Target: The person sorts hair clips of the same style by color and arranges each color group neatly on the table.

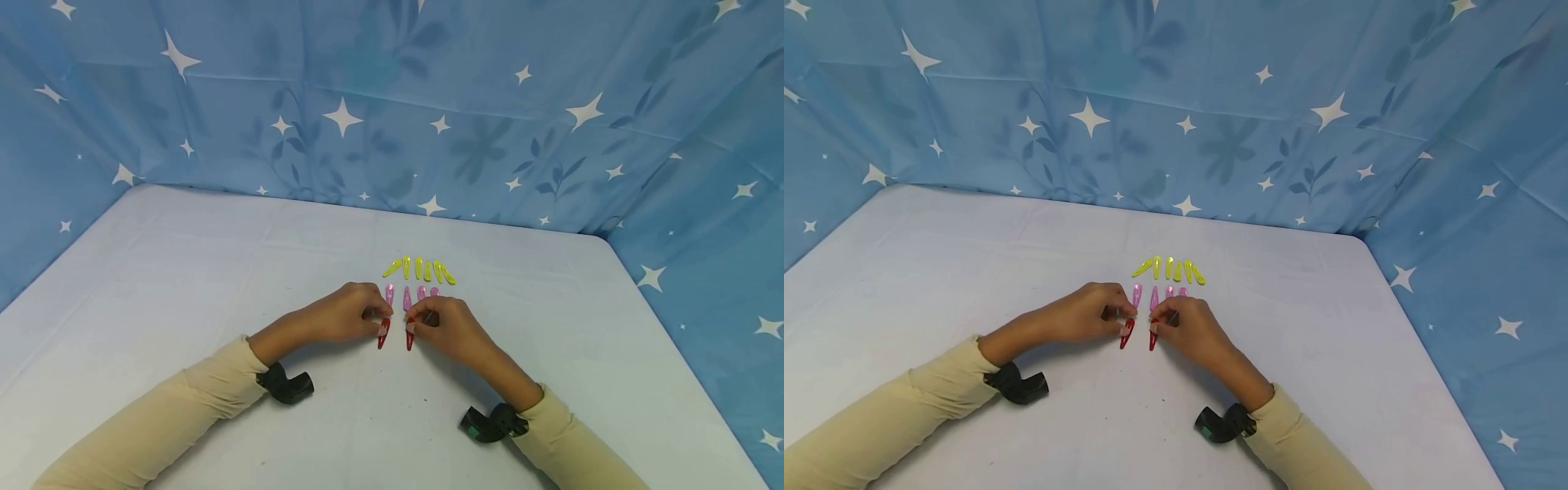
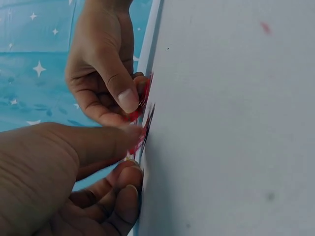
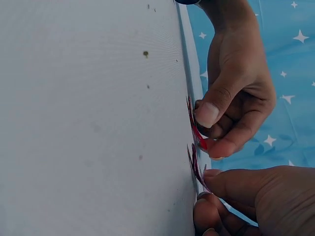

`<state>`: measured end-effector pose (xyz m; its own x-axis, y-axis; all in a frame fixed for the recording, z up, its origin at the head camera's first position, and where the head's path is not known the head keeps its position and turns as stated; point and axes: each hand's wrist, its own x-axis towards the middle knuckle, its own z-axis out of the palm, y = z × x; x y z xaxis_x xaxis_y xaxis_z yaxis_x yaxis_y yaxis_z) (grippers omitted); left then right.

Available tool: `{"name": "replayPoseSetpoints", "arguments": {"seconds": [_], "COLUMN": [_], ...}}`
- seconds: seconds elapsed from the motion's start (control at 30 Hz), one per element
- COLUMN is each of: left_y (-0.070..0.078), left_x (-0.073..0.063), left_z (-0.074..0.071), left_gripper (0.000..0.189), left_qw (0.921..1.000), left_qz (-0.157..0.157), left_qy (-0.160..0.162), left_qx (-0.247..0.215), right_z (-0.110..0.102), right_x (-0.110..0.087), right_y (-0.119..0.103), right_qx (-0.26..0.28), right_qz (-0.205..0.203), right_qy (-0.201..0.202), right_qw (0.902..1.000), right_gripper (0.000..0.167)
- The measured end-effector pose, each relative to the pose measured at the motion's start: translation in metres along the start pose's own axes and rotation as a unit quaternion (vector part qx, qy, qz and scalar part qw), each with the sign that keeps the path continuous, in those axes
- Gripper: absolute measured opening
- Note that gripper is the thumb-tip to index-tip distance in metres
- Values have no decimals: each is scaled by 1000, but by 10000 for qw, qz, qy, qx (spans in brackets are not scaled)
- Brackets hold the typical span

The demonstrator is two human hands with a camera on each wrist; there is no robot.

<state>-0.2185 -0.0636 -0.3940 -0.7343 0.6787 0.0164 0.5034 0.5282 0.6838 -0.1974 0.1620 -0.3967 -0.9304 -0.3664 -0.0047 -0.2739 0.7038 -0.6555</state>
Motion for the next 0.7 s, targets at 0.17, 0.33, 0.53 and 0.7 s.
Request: {"name": "replayPoseSetpoints", "arguments": {"seconds": [0.17, 0.33, 0.53, 0.7], "left_y": [-1, -2, -4, -3], "left_x": [-2, -3, -3, -2], "left_z": [-3, -6, -4, -2], "left_gripper": [33, 39, 40, 40], "left_qw": [9995, 9988, 9987, 9989], "left_qz": [132, 179, 165, 156], "left_qy": [-292, -444, -467, -422], "left_qx": [46, 47, 101, 91], "right_z": [-2, -6, -10, -12], "right_x": [-1, -5, -11, -12], "right_y": [-1, -3, 1, 1], "right_qx": [-75, -167, -277, -362], "right_qz": [-37, -55, -582, -454], "right_qy": [-22, -213, -401, -683], "right_qw": [10000, 9996, 9971, 9960], "right_gripper": [11, 22, 35, 43]}}
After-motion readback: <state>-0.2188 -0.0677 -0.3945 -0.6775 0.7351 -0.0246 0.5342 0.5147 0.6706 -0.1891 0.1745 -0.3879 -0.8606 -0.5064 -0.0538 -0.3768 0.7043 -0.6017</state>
